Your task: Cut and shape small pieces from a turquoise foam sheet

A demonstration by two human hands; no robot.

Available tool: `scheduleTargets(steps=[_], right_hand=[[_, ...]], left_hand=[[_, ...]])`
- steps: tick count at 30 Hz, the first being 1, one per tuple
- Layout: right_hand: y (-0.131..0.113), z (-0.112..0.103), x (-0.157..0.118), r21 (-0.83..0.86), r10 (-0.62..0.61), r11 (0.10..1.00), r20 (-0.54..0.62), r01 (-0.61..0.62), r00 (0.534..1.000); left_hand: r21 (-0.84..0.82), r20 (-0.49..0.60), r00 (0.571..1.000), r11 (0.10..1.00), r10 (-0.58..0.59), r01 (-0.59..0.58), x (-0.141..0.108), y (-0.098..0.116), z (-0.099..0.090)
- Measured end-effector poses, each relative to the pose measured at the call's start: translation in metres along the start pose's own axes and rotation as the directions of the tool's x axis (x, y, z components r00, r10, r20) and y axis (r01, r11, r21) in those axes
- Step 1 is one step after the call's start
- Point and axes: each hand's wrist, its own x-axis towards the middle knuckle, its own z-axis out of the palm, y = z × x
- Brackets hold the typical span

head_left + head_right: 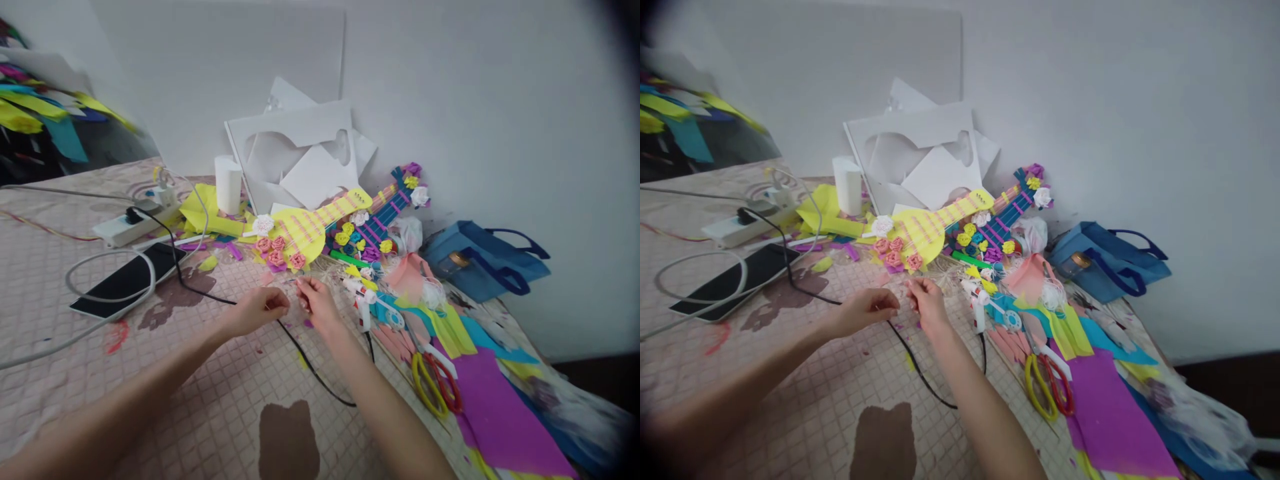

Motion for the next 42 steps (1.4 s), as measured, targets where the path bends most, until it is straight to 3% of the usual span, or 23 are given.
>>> scheduleTargets(steps=[3,8,13,17,22,26,27,31,34,38,42], right_hand=[[0.002,-0.010,-0.008,-0.083,-0.050,0.995,-0.042,0.046,0.998],[0.008,-0.016,-0.004,-0.328,-0.175,0.932,-0.047,0.150,0.983],[0.012,0.001,0.017,-0.517,-0.246,0.828,0.016,0.219,0.969],[0.006,0.012,0.014,-0.565,-0.248,0.776,0.136,0.281,0.959],[-0.007,0.001,-0.027,-0.552,-0.240,0.778,0.179,0.299,0.954],[0.000,-0.020,-0.071,-0.496,-0.202,0.850,0.009,0.180,0.979],[0.003,-0.025,-0.082,-0.467,-0.212,0.863,0.019,0.196,0.977],[0.015,-0.039,-0.109,-0.278,-0.152,0.935,0.251,0.221,0.956],[0.018,-0.049,-0.114,-0.323,-0.134,0.929,0.152,0.178,0.979],[0.018,-0.062,-0.110,-0.528,-0.288,0.814,-0.007,0.241,0.957],[0.015,-0.069,-0.112,-0.717,-0.547,0.590,-0.016,0.372,0.837]], left_hand=[[0.123,-0.094,0.995,0.992,-0.030,0.041,-0.003,-0.003,-0.004],[0.192,-0.173,0.985,0.979,-0.029,0.063,-0.005,-0.009,-0.006],[0.232,-0.171,0.985,0.970,-0.029,0.069,-0.011,-0.006,-0.005],[0.208,-0.124,0.992,0.978,0.007,0.019,-0.015,-0.002,-0.005],[0.161,-0.093,0.995,0.987,0.044,-0.029,-0.020,-0.001,-0.006],[0.168,-0.018,0.992,0.978,0.127,-0.123,-0.028,0.006,0.005],[0.154,0.025,0.986,0.974,0.165,-0.167,-0.030,0.009,0.011],[0.053,0.175,0.938,0.949,0.298,-0.311,-0.038,0.028,0.035],[0.049,0.151,0.944,0.952,0.292,-0.303,-0.039,0.041,0.046],[0.004,0.117,0.950,0.957,0.288,-0.290,-0.032,0.053,0.056],[-0.063,0.047,0.952,0.952,0.304,-0.300,-0.016,0.056,0.068]])
